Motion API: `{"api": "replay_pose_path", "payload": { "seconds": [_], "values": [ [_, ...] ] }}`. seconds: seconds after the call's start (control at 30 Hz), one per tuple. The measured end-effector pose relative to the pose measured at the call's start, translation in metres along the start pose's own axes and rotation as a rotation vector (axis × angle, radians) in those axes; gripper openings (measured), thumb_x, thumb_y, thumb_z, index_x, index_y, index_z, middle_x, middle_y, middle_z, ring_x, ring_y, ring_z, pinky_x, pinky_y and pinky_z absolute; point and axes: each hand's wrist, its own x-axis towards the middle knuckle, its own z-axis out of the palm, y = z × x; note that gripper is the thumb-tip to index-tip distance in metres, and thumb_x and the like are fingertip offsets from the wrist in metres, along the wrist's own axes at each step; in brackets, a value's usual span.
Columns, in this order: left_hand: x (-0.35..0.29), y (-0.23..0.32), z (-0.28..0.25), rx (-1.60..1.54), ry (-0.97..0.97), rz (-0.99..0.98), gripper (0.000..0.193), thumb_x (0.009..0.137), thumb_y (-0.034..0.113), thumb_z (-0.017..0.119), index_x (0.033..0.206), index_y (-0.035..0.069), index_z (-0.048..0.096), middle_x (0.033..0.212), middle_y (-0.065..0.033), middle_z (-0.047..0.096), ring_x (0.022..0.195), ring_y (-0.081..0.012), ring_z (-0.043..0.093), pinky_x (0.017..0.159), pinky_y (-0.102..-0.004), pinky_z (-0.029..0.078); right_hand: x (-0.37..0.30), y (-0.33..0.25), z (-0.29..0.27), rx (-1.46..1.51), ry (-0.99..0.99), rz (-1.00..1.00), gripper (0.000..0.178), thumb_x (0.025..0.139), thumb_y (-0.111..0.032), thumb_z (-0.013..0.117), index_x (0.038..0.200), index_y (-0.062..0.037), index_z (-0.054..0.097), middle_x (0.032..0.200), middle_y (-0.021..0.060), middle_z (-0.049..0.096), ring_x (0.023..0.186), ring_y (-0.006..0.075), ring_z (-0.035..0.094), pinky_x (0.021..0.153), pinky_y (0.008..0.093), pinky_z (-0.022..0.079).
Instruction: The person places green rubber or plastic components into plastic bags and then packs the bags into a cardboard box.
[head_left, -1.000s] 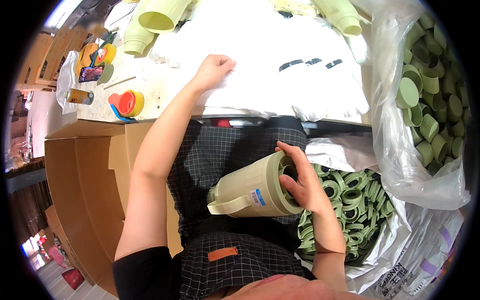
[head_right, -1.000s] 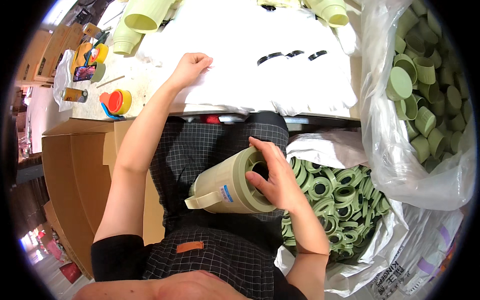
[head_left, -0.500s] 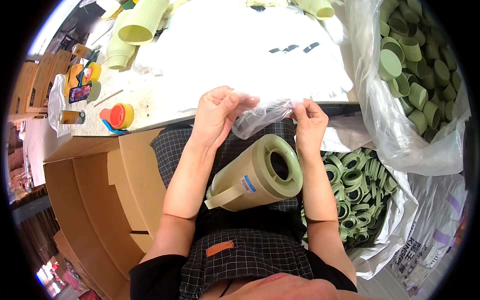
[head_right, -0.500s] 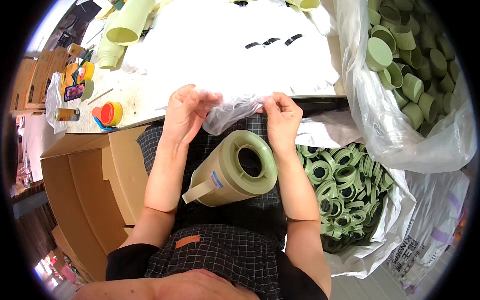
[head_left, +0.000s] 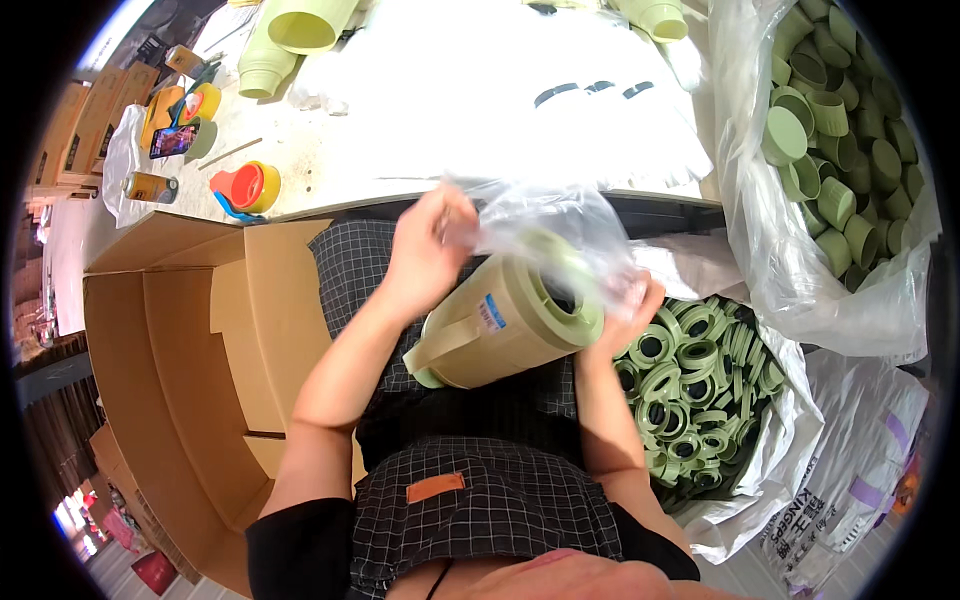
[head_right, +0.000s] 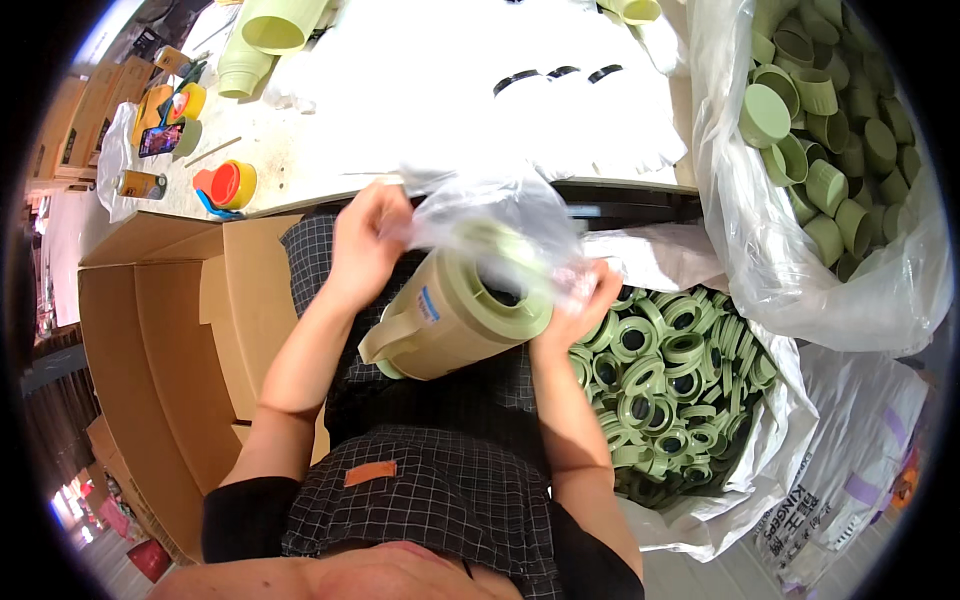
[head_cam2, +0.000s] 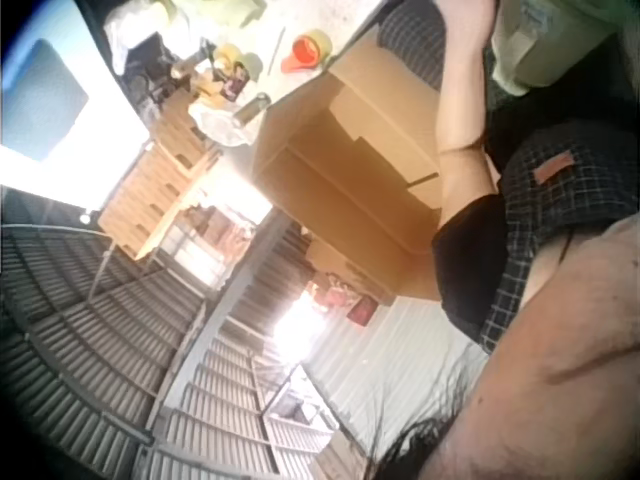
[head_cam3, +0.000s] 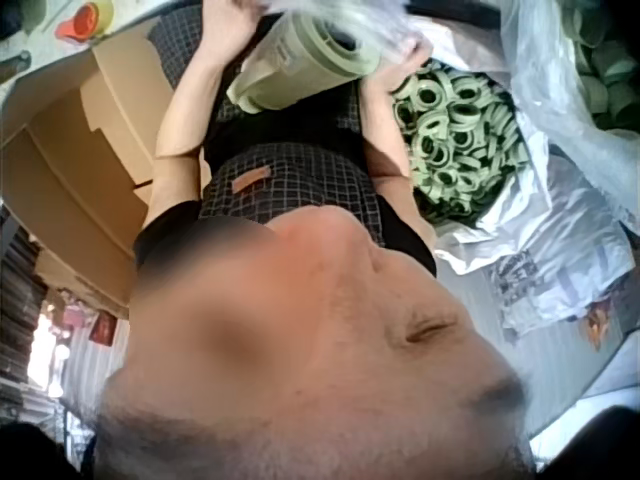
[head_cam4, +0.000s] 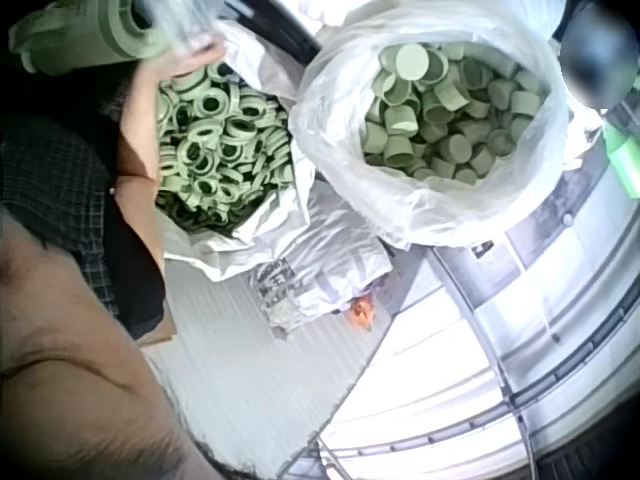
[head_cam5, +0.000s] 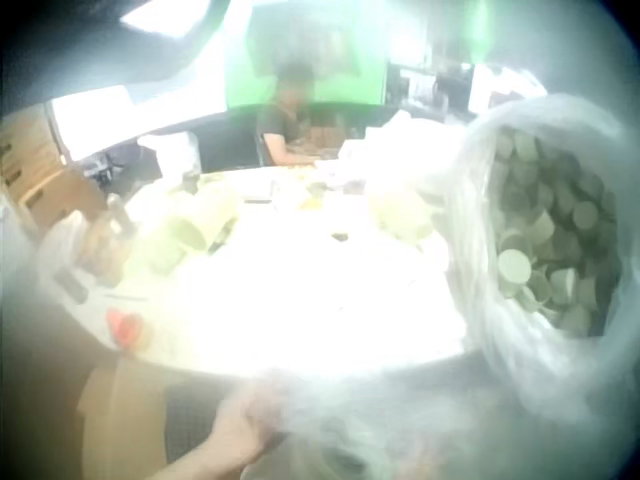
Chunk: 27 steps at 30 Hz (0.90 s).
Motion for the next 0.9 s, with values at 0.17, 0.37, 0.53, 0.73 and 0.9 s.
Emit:
{"api": "replay_pose_path", "payload": {
  "seconds": [0.17,0.37,0.53,0.73,0.9],
  "values": [
    [-0.108,0.015,-0.017,0.28,0.146,0.318,0.045,0.069,0.004,0.08,0.108,0.0,0.059,0.082,-0.0063,0.048,0.069,-0.0193,0.048,0.06,-0.0296,0.041,-0.075,-0.011,-0.024,-0.048,-0.726,-0.25,0.019,0.095,-0.007,0.052,0.109,0.0041,0.056,0.112,0.0187,0.059,0.092,0.0335,0.062,0.081,0.0431,0.051],
    [-0.191,-0.05,-0.019,0.591,0.323,0.061,0.045,0.076,0.005,0.069,0.118,0.0,0.055,0.095,-0.0174,0.056,0.087,-0.0394,0.06,0.07,-0.0455,0.05,-0.105,-0.035,-0.007,-0.402,-1.298,-0.02,0.055,0.084,-0.007,0.068,0.131,0.003,0.041,0.116,0.0291,0.06,0.107,0.0481,0.061,0.086,0.0486,0.053],
    [-0.197,0.004,-0.046,0.328,0.773,-0.119,0.036,0.094,0.011,0.057,0.126,-0.002,0.053,0.12,-0.0188,0.059,0.112,-0.0347,0.058,0.094,-0.0438,0.047,-0.12,-0.078,0.056,-0.398,-1.599,-0.021,0.07,0.078,-0.019,0.08,0.129,0.0027,0.037,0.115,0.0263,0.064,0.099,0.0415,0.067,0.083,0.0456,0.056],
    [-0.313,0.052,-0.192,0.867,1.049,-0.184,0.05,0.093,-0.001,0.049,0.142,0.0,0.048,0.125,-0.017,0.06,0.115,-0.0292,0.06,0.101,-0.0353,0.045,-0.199,-0.127,0.104,0.264,-2.225,-0.08,0.068,0.084,-0.012,0.075,0.14,-0.0011,0.038,0.136,0.0157,0.056,0.111,0.0296,0.066,0.094,0.0375,0.053],
    [-0.415,-0.037,-0.271,1.095,0.214,-0.999,0.048,0.087,0.007,0.055,0.134,0.017,0.058,0.117,-0.0173,0.065,0.105,-0.0361,0.063,0.085,-0.0456,0.051,-0.164,-0.089,0.087,-0.042,-2.129,0.012,0.066,0.086,-0.01,0.073,0.143,-0.0064,0.039,0.13,0.0126,0.061,0.109,0.0258,0.066,0.089,0.0359,0.054]
  ]
}}
